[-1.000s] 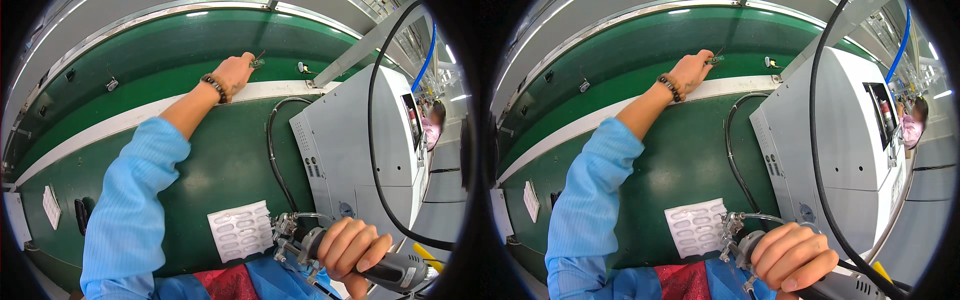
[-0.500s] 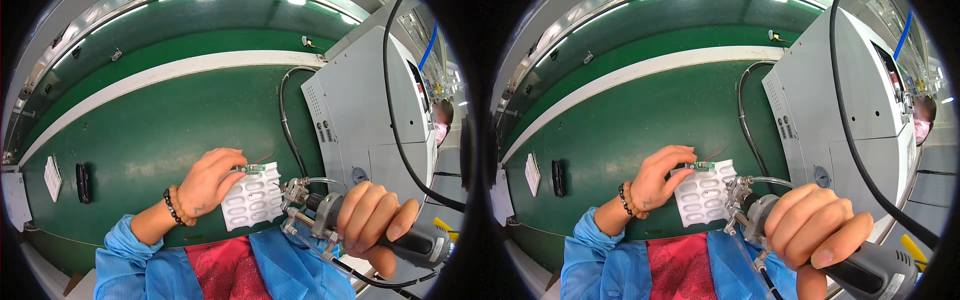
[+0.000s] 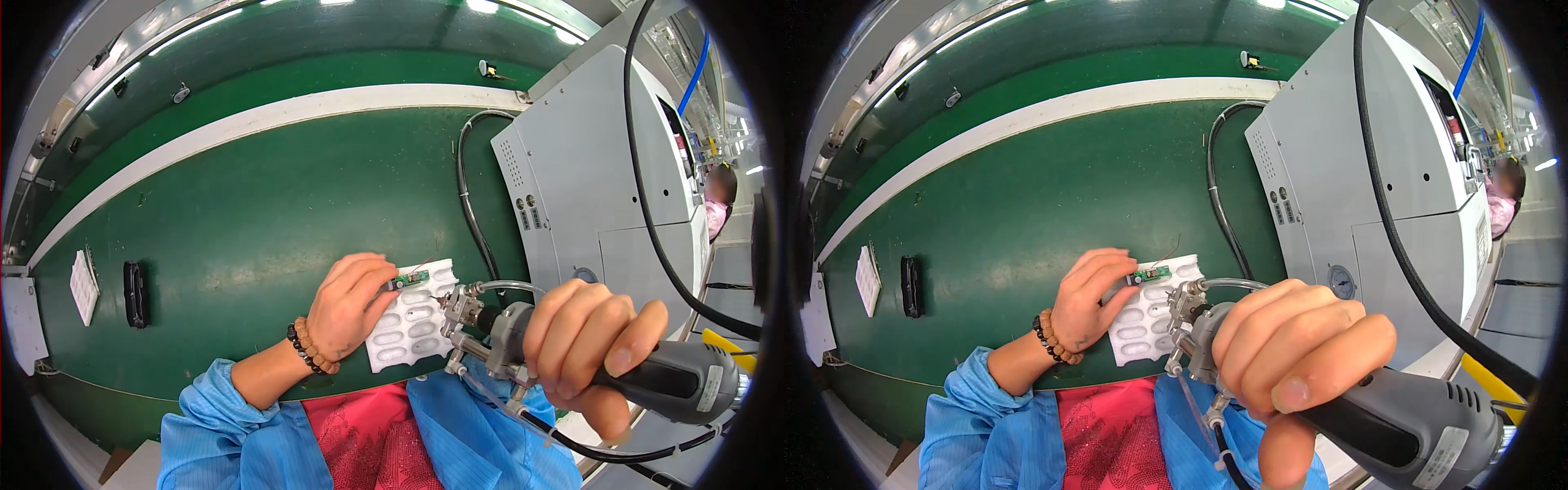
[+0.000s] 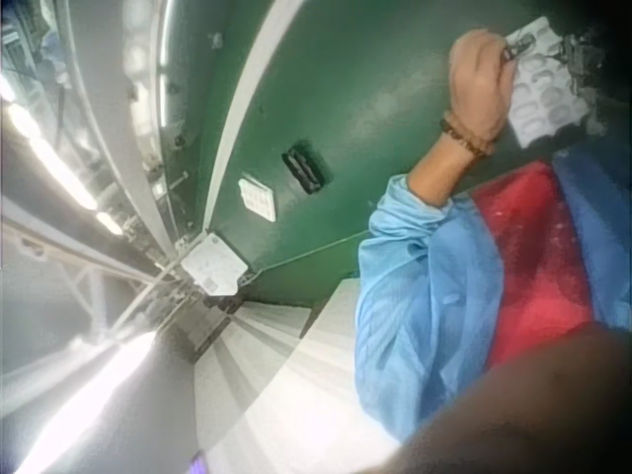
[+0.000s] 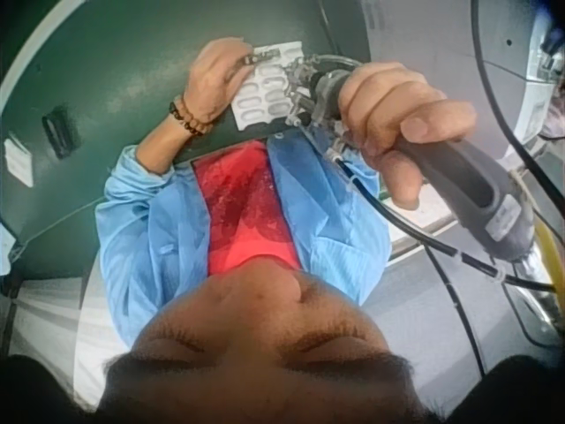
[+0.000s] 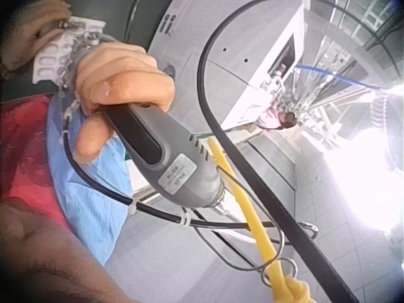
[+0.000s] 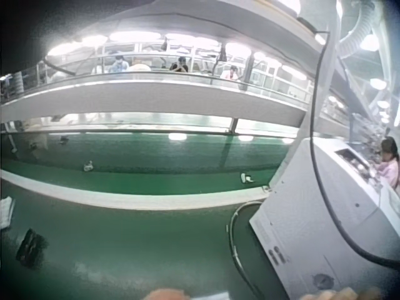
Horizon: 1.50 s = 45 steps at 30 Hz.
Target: The person uses a soldering iron to attach small electronic components to a circuit board. They repeatedly pick up components from the green workbench, position them on the board, and apply heat with the soldering iron. The person handles the components one at a time, placing them into a white tray after soldering.
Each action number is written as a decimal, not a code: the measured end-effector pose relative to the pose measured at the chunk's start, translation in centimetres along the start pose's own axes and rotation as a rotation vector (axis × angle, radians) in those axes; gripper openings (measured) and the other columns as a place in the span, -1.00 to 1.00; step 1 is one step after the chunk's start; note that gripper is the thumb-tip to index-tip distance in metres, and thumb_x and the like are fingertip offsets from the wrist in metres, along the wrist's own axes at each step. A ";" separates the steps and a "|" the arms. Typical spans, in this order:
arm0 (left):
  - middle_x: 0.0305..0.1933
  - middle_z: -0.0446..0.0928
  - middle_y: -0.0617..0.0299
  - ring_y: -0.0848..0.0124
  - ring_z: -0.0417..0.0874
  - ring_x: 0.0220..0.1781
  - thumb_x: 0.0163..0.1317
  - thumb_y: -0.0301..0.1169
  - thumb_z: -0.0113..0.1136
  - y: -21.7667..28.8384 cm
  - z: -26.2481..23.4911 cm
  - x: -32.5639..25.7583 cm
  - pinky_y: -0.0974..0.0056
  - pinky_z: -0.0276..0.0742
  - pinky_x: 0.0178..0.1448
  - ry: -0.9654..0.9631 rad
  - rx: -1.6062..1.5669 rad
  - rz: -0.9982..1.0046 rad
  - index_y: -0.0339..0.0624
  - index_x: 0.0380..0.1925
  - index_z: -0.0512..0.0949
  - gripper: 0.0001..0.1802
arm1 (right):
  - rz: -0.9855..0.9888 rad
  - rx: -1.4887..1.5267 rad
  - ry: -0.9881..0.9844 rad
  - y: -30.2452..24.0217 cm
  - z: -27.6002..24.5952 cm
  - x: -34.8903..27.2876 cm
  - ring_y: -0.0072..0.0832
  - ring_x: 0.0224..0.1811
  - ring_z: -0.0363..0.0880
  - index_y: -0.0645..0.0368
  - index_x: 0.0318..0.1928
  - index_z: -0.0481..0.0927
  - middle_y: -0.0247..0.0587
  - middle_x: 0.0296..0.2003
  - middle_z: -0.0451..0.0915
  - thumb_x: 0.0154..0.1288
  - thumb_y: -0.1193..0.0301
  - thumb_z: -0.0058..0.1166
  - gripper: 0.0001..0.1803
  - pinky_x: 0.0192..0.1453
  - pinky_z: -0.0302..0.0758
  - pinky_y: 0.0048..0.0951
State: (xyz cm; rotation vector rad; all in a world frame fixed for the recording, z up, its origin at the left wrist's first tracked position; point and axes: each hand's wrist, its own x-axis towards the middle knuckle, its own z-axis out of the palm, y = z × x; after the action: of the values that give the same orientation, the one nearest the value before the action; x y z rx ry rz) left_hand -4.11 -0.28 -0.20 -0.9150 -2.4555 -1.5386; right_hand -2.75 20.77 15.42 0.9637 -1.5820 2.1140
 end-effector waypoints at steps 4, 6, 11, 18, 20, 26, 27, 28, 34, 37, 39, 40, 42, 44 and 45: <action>-0.09 0.65 0.10 0.09 0.65 0.03 -0.05 -0.56 0.50 0.0 -0.3 0.1 0.10 0.60 0.07 0.036 0.015 -0.015 -0.24 -0.19 0.67 -0.64 | 0.012 0.014 0.002 0.8 0.4 0.3 -0.62 -0.69 0.51 0.09 -0.12 0.35 -0.43 -0.61 0.52 0.27 0.10 0.40 -0.49 -0.62 0.48 -0.61; -0.13 0.65 0.11 0.11 0.66 0.01 -0.08 -0.56 0.51 -0.1 -0.2 -0.1 0.10 0.59 0.04 0.033 -0.007 -0.040 -0.22 -0.21 0.69 -0.65 | 0.026 0.024 0.007 1.2 0.8 0.6 -0.63 -0.69 0.51 0.09 -0.13 0.35 -0.43 -0.61 0.51 0.27 0.10 0.40 -0.49 -0.62 0.47 -0.62; -0.21 0.67 0.14 0.14 0.67 -0.02 -0.11 -0.56 0.53 -0.2 -0.2 0.3 0.12 0.59 0.04 0.022 -0.058 -0.091 -0.21 -0.24 0.70 -0.65 | 0.049 -0.003 0.023 2.3 1.8 1.3 -0.63 -0.69 0.48 0.10 -0.12 0.35 -0.44 -0.61 0.50 0.28 0.11 0.39 -0.51 -0.63 0.45 -0.61; -0.20 0.67 0.16 0.15 0.67 0.00 -0.14 -0.55 0.54 -0.8 -0.2 -0.1 0.13 0.59 0.08 0.040 -0.073 -0.096 -0.20 -0.24 0.71 -0.64 | 0.069 -0.002 0.005 4.3 2.3 1.5 -0.63 -0.69 0.47 0.11 -0.09 0.34 -0.45 -0.61 0.49 0.29 0.10 0.37 -0.50 -0.65 0.42 -0.60; -0.20 0.67 0.17 0.16 0.66 0.01 -0.15 -0.55 0.54 -0.9 -0.2 -0.2 0.13 0.58 0.09 0.035 -0.079 -0.094 -0.20 -0.25 0.71 -0.64 | 0.079 0.021 0.031 4.4 2.5 1.5 -0.57 -0.70 0.47 0.13 -0.12 0.35 -0.41 -0.62 0.50 0.25 0.12 0.40 -0.49 -0.63 0.43 -0.54; -0.19 0.67 0.20 0.17 0.66 0.02 -0.15 -0.56 0.53 -0.7 -0.3 -0.1 0.13 0.58 0.10 0.038 -0.086 -0.098 -0.20 -0.25 0.71 -0.64 | 0.134 0.097 0.049 4.3 2.6 1.5 -0.45 -0.68 0.50 0.18 -0.18 0.38 -0.31 -0.61 0.52 0.14 0.18 0.49 -0.46 -0.56 0.47 -0.40; -0.19 0.67 0.21 0.17 0.66 0.02 -0.15 -0.56 0.53 -0.7 -0.3 0.0 0.13 0.58 0.10 0.037 -0.089 -0.094 -0.19 -0.25 0.71 -0.64 | 0.139 0.095 0.039 4.2 2.5 1.5 -0.45 -0.68 0.51 0.18 -0.18 0.38 -0.30 -0.60 0.53 0.13 0.19 0.50 -0.46 -0.55 0.47 -0.39; -0.19 0.67 0.21 0.17 0.66 0.02 -0.15 -0.56 0.53 -0.8 -0.3 0.0 0.13 0.58 0.10 0.037 -0.092 -0.090 -0.19 -0.25 0.71 -0.64 | 0.141 0.078 0.026 4.2 2.5 1.5 -0.47 -0.68 0.50 0.17 -0.16 0.37 -0.33 -0.60 0.52 0.15 0.19 0.48 -0.47 -0.56 0.46 -0.42; -0.22 0.66 0.20 0.17 0.66 -0.02 -0.15 -0.58 0.52 -0.8 -0.1 -0.2 0.14 0.60 0.06 0.053 -0.077 -0.090 -0.21 -0.25 0.71 -0.64 | 0.163 0.027 -0.078 4.8 2.3 1.9 -0.61 -0.69 0.46 0.08 -0.12 0.32 -0.45 -0.59 0.48 0.30 0.16 0.38 -0.53 -0.60 0.43 -0.56; -0.23 0.65 0.19 0.17 0.66 -0.04 -0.15 -0.58 0.52 -0.8 0.0 -0.4 0.15 0.61 0.02 0.069 -0.090 -0.086 -0.22 -0.26 0.71 -0.65 | 0.189 0.029 -0.077 4.9 2.5 1.9 -0.60 -0.69 0.46 0.07 -0.14 0.31 -0.45 -0.59 0.48 0.30 0.18 0.38 -0.53 -0.60 0.42 -0.55; -0.23 0.65 0.18 0.16 0.66 -0.05 -0.15 -0.59 0.52 -0.6 0.0 -0.3 0.15 0.62 0.00 0.069 -0.108 -0.083 -0.22 -0.26 0.70 -0.65 | 0.193 0.023 -0.078 4.8 2.5 2.0 -0.60 -0.69 0.46 0.07 -0.15 0.30 -0.44 -0.59 0.48 0.30 0.18 0.37 -0.54 -0.61 0.41 -0.55; -0.23 0.65 0.18 0.16 0.66 -0.05 -0.15 -0.59 0.52 -0.6 0.0 -0.2 0.15 0.62 0.00 0.063 -0.115 -0.083 -0.22 -0.26 0.70 -0.65 | 0.187 0.018 -0.078 4.8 2.5 2.1 -0.60 -0.69 0.46 0.07 -0.15 0.30 -0.44 -0.60 0.48 0.30 0.18 0.37 -0.54 -0.61 0.41 -0.55; -0.23 0.65 0.18 0.16 0.66 -0.05 -0.15 -0.60 0.51 -0.6 0.0 0.0 0.15 0.63 -0.01 0.058 -0.119 -0.079 -0.23 -0.27 0.70 -0.65 | 0.171 0.013 -0.073 4.8 2.6 2.0 -0.60 -0.70 0.45 0.07 -0.15 0.30 -0.44 -0.60 0.48 0.31 0.17 0.37 -0.54 -0.62 0.40 -0.55; -0.23 0.65 0.17 0.16 0.66 -0.06 -0.14 -0.60 0.51 -0.7 -0.1 0.1 0.15 0.63 -0.01 0.060 -0.116 -0.074 -0.23 -0.27 0.70 -0.66 | 0.138 0.015 -0.057 4.8 2.5 1.8 -0.61 -0.70 0.44 0.07 -0.14 0.31 -0.44 -0.60 0.48 0.31 0.16 0.36 -0.54 -0.63 0.40 -0.55; -0.23 0.66 0.17 0.16 0.66 -0.06 -0.14 -0.60 0.51 -0.7 -0.1 0.0 0.15 0.63 -0.01 0.066 -0.112 -0.071 -0.23 -0.27 0.70 -0.66 | 0.116 0.021 -0.046 4.8 2.4 1.6 -0.61 -0.71 0.44 0.07 -0.14 0.32 -0.44 -0.60 0.48 0.32 0.16 0.36 -0.55 -0.64 0.39 -0.56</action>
State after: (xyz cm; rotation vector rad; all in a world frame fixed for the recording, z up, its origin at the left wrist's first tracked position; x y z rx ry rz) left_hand -4.51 -0.56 -0.67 -0.7869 -2.4027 -1.7156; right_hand -6.14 16.71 13.45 0.9549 -1.6790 2.2044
